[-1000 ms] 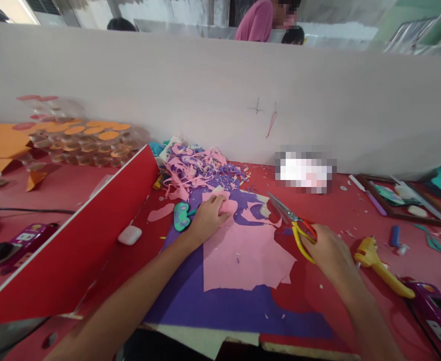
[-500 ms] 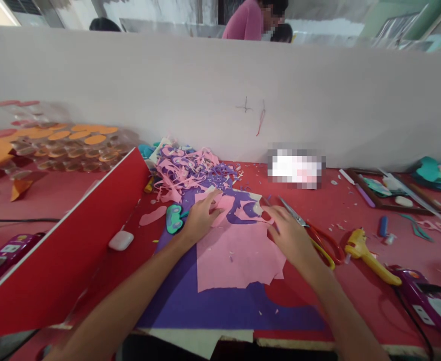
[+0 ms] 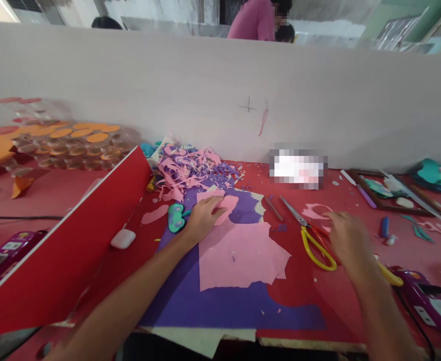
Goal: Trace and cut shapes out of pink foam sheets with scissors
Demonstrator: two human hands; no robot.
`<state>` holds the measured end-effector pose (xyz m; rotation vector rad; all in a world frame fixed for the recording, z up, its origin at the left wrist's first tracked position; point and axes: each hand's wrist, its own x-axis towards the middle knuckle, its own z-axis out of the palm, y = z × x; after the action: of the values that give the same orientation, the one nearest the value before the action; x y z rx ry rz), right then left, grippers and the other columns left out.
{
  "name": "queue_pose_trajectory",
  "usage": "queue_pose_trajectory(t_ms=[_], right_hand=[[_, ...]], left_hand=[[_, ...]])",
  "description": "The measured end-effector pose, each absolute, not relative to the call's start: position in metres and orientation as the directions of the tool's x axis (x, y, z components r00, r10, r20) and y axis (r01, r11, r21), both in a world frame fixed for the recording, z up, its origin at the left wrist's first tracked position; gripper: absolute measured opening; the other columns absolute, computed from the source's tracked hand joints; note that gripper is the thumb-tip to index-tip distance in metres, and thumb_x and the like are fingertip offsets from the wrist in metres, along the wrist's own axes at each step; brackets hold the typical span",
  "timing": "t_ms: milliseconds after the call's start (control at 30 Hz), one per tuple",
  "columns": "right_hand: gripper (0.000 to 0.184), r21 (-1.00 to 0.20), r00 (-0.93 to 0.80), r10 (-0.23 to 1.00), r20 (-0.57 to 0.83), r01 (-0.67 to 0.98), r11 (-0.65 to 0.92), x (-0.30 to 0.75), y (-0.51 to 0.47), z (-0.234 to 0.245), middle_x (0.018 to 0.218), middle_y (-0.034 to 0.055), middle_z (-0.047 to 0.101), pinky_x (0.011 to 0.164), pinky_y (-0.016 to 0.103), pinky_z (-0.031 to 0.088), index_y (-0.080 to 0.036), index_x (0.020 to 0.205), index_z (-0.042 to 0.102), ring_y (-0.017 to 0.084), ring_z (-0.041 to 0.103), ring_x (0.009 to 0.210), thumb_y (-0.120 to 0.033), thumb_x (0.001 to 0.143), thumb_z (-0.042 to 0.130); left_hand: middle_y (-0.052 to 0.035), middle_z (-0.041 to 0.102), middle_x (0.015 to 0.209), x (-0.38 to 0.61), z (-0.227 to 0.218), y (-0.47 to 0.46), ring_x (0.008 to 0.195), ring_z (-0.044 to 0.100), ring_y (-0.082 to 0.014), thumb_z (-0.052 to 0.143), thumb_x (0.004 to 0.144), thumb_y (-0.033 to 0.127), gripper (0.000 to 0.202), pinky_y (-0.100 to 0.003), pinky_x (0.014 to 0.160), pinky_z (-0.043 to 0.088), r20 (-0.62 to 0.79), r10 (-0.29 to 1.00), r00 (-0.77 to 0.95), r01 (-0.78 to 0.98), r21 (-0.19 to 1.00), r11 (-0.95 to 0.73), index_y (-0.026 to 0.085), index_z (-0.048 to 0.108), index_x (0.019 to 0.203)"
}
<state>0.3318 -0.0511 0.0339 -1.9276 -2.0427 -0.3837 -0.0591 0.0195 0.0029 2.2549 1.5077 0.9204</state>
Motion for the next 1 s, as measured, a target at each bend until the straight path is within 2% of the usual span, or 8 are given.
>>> queue_pose_trajectory(t_ms=[100,267,333,400,500,700,900,1000], right_hand=[[0.052,-0.025,0.025,0.878,0.478,1.000,-0.015,0.337,-0.066,0.045,0.123,0.0241,0.066,0.088,0.055,0.048,-0.018,0.135,0.063,0.039,0.064,0.106,-0.008,0.089,0.041],[0.050,-0.530,-0.221,0.910,0.350,0.754,0.388,0.241,-0.054,0.052,0.136,0.0115,0.066,0.097,0.045,0.052,-0.029,0.147,0.050,0.029,0.066,0.116,-0.035,0.097,0.056],[0.051,-0.642,-0.368,0.896,0.247,0.631,0.436,0.203,-0.041,0.045,0.130,0.0094,0.070,0.093,0.039,0.054,-0.030,0.146,0.053,0.025,0.068,0.111,-0.035,0.095,0.061],[0.029,-0.671,-0.398,0.893,0.211,0.606,0.429,0.181,-0.031,0.033,0.107,0.0067,0.077,0.083,0.034,0.054,-0.027,0.123,0.069,0.022,0.072,0.093,-0.031,0.098,0.055],[0.029,-0.695,-0.309,0.915,0.258,0.599,0.398,0.180,-0.024,0.016,0.084,0.0044,0.076,0.069,0.029,0.048,-0.022,0.093,0.074,0.020,0.068,0.074,-0.037,0.101,0.051],[0.039,-0.784,-0.036,0.947,0.318,0.552,0.284,0.209,-0.023,0.008,0.071,0.0010,0.066,0.063,0.028,0.043,-0.019,0.090,0.071,0.019,0.060,0.068,-0.053,0.097,0.055],[0.039,-0.902,0.127,0.957,0.259,0.387,0.193,0.215,-0.013,0.003,0.066,-0.0004,0.061,0.060,0.029,0.045,-0.020,0.084,0.068,0.018,0.056,0.062,-0.057,0.091,0.062],[0.036,-0.937,0.154,0.964,0.216,0.309,0.161,0.216,-0.010,0.000,0.064,-0.0013,0.060,0.059,0.029,0.047,-0.020,0.082,0.065,0.018,0.058,0.060,-0.055,0.091,0.063]], left_hand=[[-0.0070,0.077,0.102,-0.055,0.002,0.015,0.093,0.071,-0.0223,0.057,0.099,0.031,0.019,-0.036,0.087,0.053,0.423,0.839,0.342,0.704,0.477,-0.527,0.019,0.071,0.104],[-0.0056,0.076,0.092,-0.040,0.004,-0.004,0.086,0.070,-0.0189,0.057,0.100,0.031,0.018,-0.033,0.087,0.051,0.553,0.658,0.511,0.571,0.354,-0.741,0.019,0.069,0.098],[-0.0043,0.075,0.087,-0.036,0.004,-0.009,0.082,0.068,-0.0177,0.056,0.101,0.033,0.019,-0.033,0.086,0.051,0.545,0.617,0.568,0.541,0.318,-0.779,0.019,0.068,0.096],[-0.0033,0.074,0.086,-0.036,0.006,-0.010,0.081,0.067,-0.0178,0.055,0.101,0.035,0.020,-0.033,0.087,0.050,0.512,0.602,0.613,0.536,0.291,-0.792,0.020,0.067,0.097],[-0.0064,0.075,0.106,-0.048,0.012,0.000,0.099,0.068,-0.0212,0.053,0.101,0.030,0.019,-0.036,0.095,0.048,0.435,0.710,0.554,0.664,0.283,-0.692,0.020,0.065,0.111],[-0.0143,0.071,0.124,-0.091,0.018,0.030,0.117,0.062,-0.0334,0.055,0.095,0.027,0.033,-0.050,0.104,0.040,0.346,0.929,0.128,0.962,0.185,-0.202,0.018,0.062,0.126],[-0.0049,0.073,0.092,-0.105,0.010,0.049,0.086,0.067,-0.0210,0.060,0.086,0.027,0.032,-0.031,0.077,0.048,0.214,0.973,0.090,0.799,0.568,-0.199,0.018,0.067,0.116],[-0.0040,0.070,0.081,-0.113,0.006,0.051,0.074,0.063,-0.0195,0.059,0.084,0.027,0.025,-0.029,0.069,0.045,0.134,0.989,0.068,0.834,0.536,-0.130,0.017,0.071,0.103]])
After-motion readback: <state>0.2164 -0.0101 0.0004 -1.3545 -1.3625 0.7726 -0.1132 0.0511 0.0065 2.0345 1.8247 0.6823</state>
